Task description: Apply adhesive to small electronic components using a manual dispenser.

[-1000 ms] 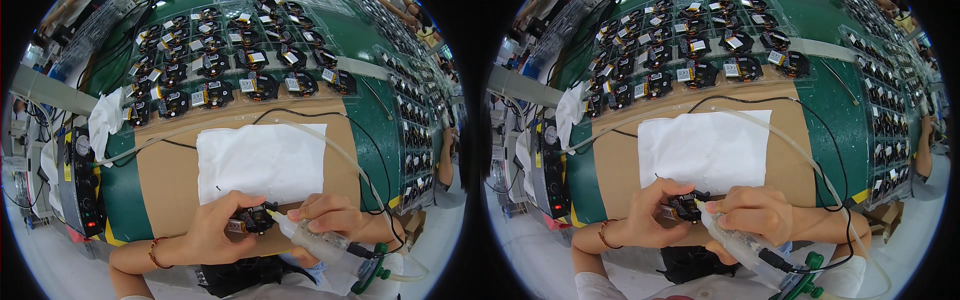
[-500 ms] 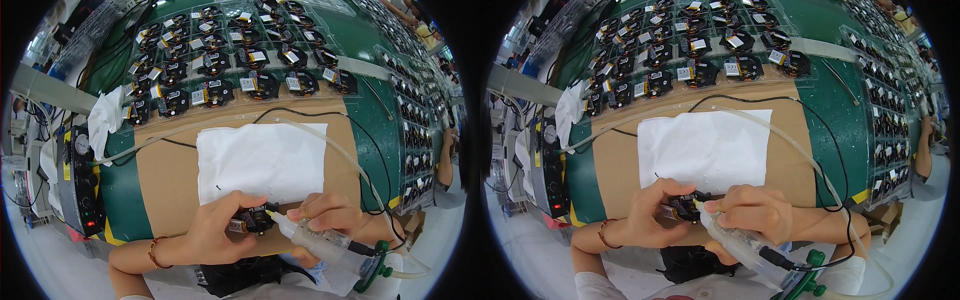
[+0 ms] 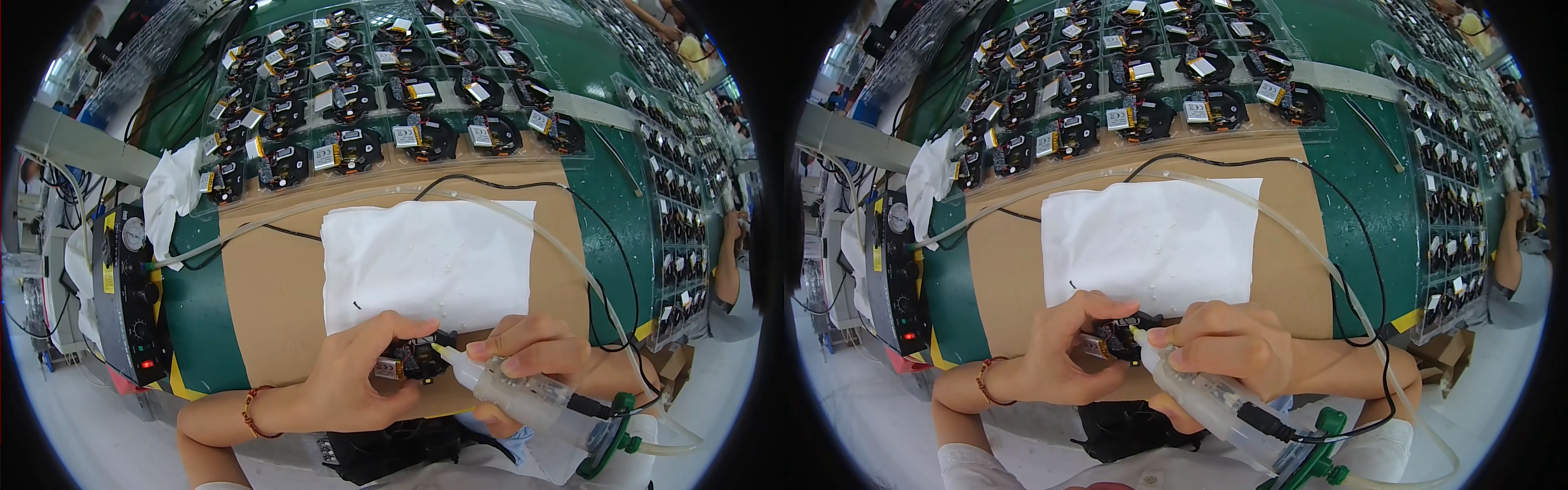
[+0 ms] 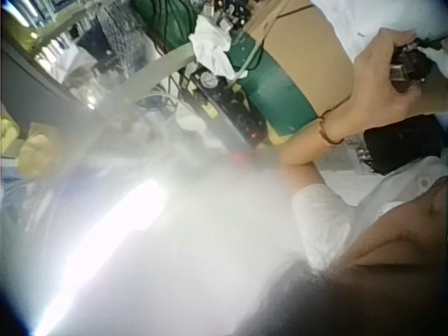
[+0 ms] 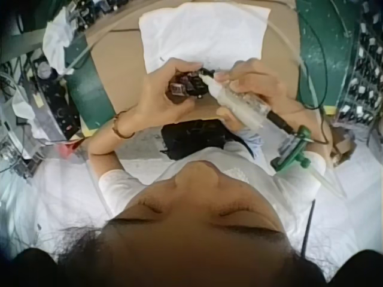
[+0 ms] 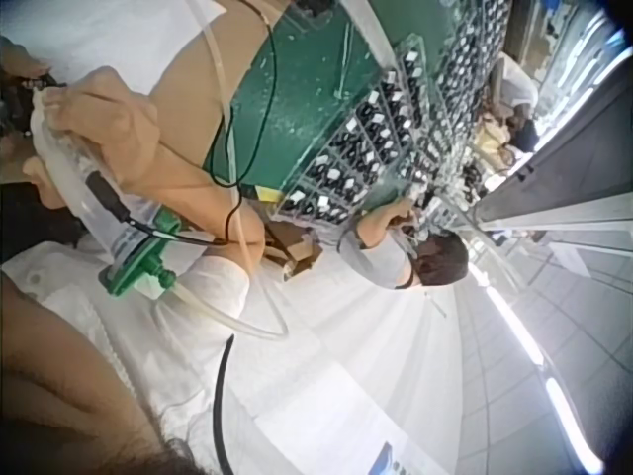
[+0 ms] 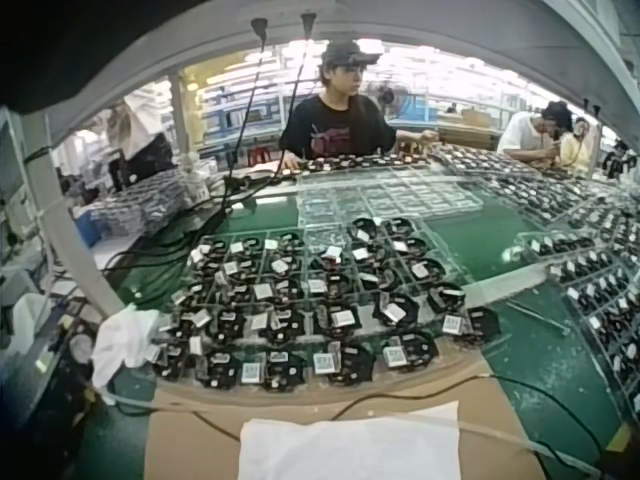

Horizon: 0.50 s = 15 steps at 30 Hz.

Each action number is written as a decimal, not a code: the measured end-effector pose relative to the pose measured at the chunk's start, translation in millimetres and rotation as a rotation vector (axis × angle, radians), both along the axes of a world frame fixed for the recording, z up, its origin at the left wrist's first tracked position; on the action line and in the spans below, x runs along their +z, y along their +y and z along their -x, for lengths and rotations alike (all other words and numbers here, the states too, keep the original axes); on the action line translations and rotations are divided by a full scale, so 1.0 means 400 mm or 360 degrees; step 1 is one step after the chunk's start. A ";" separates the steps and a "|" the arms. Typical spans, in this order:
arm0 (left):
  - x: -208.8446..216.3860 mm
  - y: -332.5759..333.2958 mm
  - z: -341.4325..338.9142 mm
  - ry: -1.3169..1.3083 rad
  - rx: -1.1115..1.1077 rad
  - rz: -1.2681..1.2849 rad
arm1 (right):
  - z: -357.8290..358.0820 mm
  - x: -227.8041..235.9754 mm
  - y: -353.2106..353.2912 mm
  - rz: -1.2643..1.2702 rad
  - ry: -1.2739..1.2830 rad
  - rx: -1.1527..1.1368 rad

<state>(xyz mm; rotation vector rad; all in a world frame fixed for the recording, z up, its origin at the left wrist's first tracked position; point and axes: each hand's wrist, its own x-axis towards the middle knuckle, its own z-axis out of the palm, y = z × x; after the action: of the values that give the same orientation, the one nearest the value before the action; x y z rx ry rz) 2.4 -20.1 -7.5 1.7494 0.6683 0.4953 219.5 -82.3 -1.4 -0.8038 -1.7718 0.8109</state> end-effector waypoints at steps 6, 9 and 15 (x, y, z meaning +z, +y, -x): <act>-0.001 -0.001 0.000 0.0022 -0.0003 0.0002 | 0.004 -0.004 0.000 -0.0011 0.0006 -0.0014; -0.001 -0.001 -0.001 0.0008 -0.0001 0.0018 | 0.004 -0.004 0.000 -0.0010 0.0012 -0.0017; 0.001 0.000 -0.003 0.0017 -0.0015 -0.0001 | 0.008 -0.007 -0.003 0.0000 0.0068 -0.0023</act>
<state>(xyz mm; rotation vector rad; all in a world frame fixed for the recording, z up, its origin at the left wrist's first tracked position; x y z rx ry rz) 3.5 -20.2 -6.9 1.7561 0.6674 0.4799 216.4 -83.5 -4.4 -0.7927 -1.7265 0.8130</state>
